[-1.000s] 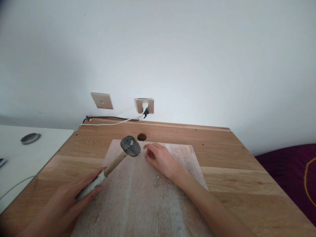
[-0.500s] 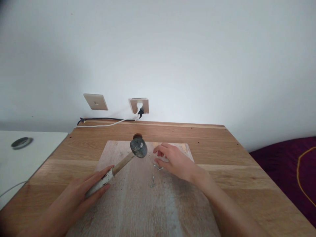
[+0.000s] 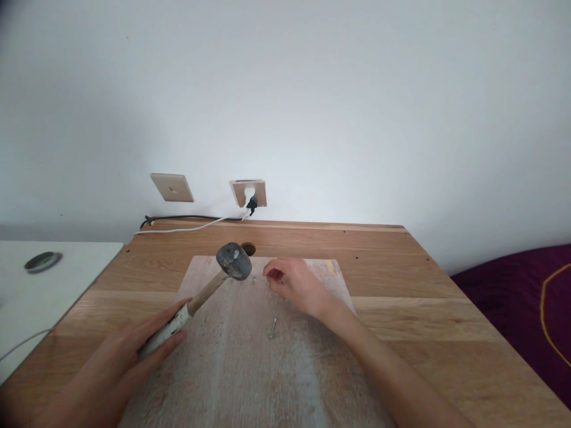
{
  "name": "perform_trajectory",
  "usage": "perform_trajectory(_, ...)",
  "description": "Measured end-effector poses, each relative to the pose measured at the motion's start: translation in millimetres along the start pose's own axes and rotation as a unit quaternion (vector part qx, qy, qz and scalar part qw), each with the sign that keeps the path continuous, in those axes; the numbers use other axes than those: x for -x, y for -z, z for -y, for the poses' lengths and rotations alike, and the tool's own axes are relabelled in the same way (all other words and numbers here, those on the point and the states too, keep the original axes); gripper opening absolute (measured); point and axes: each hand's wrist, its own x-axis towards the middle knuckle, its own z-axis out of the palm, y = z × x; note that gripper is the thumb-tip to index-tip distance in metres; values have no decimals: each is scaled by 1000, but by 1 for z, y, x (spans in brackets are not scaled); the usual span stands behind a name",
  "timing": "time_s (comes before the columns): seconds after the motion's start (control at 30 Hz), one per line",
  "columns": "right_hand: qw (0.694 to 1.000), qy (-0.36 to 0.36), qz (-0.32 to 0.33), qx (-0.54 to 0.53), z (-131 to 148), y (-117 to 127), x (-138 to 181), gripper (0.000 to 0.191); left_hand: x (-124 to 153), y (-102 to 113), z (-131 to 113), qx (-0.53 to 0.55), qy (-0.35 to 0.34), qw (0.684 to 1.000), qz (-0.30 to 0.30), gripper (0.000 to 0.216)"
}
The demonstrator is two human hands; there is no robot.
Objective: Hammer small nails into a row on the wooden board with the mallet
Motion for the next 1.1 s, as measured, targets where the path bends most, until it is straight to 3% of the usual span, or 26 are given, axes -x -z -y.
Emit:
perform_trajectory(0.2,999,4,-8,33,-5,-11,5,18,2,-2,2,7,5,1000,14,49)
perform_trajectory(0.4,998,-13,-7,54,-2,-12,3,18,-6,-6,-11,9,-15,999,30,48)
perform_trajectory(0.57,998,-38,-13,55,-5,4,12,32,-16,-15,-21,7,-55,996,66,48)
perform_trajectory(0.67,997,-36,8,63,-11,21,29,28,-21,-19,-26,0,-67,995,78,49)
perform_trajectory(0.83,994,13,94,63,-19,31,51,17,-24,-20,-27,-1,-66,996,54,47)
perform_trajectory(1.1,998,0,35,45,-25,24,32,18,-21,-11,-24,2,-43,999,-1,49)
